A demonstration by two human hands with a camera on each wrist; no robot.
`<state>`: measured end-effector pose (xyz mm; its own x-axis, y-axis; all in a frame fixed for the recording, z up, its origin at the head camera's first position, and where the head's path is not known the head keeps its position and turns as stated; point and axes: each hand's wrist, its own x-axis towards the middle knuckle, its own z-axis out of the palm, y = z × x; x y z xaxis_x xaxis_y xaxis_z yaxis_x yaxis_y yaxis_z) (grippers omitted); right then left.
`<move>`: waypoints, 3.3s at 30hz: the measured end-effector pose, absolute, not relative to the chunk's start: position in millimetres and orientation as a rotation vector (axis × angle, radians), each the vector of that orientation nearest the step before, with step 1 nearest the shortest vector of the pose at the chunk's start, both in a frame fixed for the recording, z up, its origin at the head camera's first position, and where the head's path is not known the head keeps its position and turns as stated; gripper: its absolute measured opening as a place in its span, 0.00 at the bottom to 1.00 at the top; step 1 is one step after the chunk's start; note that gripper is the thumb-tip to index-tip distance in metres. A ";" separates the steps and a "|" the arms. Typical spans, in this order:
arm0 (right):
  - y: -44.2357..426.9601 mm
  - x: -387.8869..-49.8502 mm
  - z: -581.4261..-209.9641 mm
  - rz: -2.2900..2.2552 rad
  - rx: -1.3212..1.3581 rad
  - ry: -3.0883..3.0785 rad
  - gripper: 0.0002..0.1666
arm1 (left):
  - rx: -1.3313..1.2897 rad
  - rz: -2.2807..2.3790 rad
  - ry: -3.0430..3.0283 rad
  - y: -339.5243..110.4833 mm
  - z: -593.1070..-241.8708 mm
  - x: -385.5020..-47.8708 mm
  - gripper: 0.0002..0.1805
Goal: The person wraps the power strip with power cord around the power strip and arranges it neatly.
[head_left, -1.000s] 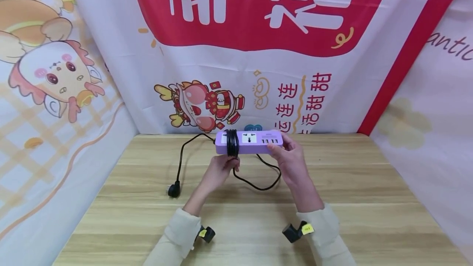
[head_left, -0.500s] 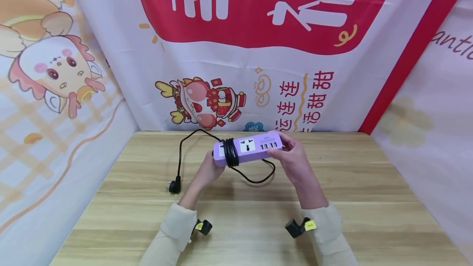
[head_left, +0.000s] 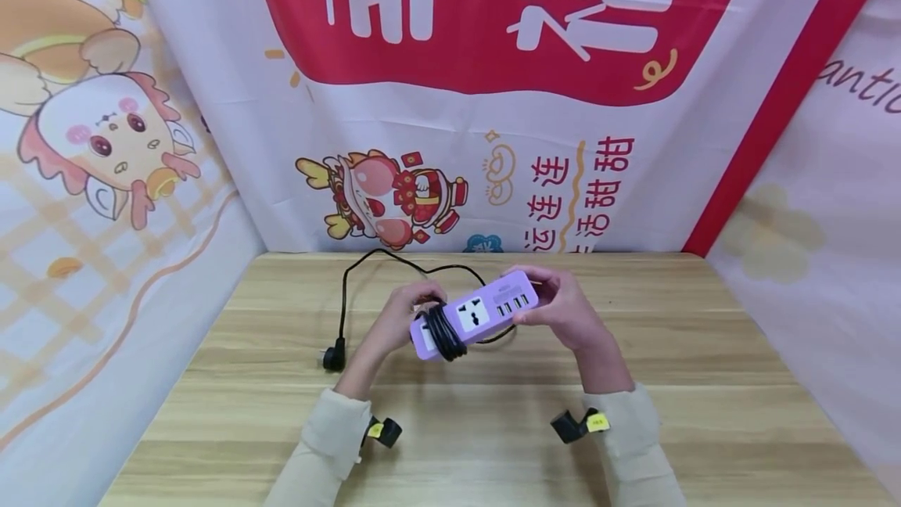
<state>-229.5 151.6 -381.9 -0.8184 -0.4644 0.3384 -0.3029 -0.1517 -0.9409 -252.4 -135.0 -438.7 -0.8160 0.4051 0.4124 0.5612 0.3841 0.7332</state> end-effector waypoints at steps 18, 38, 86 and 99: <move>152.8 -232.5 -387.4 -1.686 -0.912 2.404 0.33 | -0.759 -1.135 -2.471 -133.2 -428.1 -246.2 0.04; 131.4 -231.3 -385.9 -1.569 -0.777 2.748 0.34 | -0.648 -1.021 -2.451 -121.8 -411.7 -233.2 0.08; 133.4 -255.5 -407.0 -2.890 0.125 1.695 0.39 | -0.827 -1.622 -2.489 -84.9 -436.6 -231.9 0.11; 130.6 -247.3 -397.0 -2.783 0.077 1.558 0.40 | -0.833 -1.578 -2.534 -89.4 -440.7 -236.9 0.12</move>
<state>-247.3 130.6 -397.0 -0.9976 0.0662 -0.0180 -0.0193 -0.5220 -0.8527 -236.9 -89.4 -440.7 -0.8546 0.4180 0.3081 0.4610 0.3374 0.8208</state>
